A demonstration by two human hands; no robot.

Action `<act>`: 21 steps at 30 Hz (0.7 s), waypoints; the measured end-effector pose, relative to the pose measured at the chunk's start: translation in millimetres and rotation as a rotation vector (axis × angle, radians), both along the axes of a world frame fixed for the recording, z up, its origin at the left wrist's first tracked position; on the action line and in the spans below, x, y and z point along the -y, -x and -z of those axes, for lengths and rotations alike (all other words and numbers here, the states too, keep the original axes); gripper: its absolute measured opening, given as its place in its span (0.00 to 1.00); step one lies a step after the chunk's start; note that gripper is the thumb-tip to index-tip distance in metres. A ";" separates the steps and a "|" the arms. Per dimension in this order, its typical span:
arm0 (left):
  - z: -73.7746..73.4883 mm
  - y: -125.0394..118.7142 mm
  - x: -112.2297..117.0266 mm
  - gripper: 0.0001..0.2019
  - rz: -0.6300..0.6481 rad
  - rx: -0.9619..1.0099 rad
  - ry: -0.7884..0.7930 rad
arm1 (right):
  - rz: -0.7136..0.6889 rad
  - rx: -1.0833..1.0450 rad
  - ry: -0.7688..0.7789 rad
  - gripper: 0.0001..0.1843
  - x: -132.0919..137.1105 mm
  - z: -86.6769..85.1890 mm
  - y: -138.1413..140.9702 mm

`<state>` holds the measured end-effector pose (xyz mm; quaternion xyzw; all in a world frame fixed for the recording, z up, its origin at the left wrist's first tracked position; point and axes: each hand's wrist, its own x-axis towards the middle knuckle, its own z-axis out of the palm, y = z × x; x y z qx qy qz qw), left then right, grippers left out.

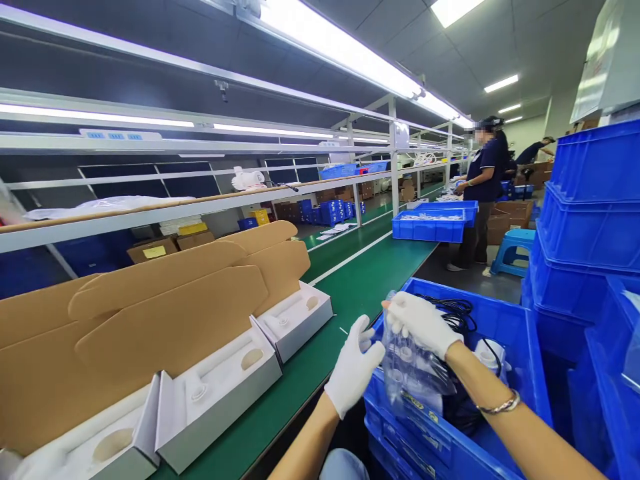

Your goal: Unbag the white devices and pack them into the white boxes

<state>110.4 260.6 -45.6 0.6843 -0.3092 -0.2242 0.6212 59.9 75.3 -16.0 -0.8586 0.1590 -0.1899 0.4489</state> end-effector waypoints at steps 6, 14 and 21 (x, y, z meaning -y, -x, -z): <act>-4.7 14.0 -55.3 0.35 -0.263 -0.063 0.182 | -0.025 0.145 0.045 0.22 -101.8 -12.3 -24.7; 29.4 25.2 -169.6 0.31 -0.314 -0.095 0.015 | -0.579 -0.069 -0.100 0.17 -178.8 0.4 11.6; 113.9 39.9 -205.7 0.32 -0.539 -0.246 -0.024 | -0.655 -0.425 0.266 0.03 -168.2 44.3 58.0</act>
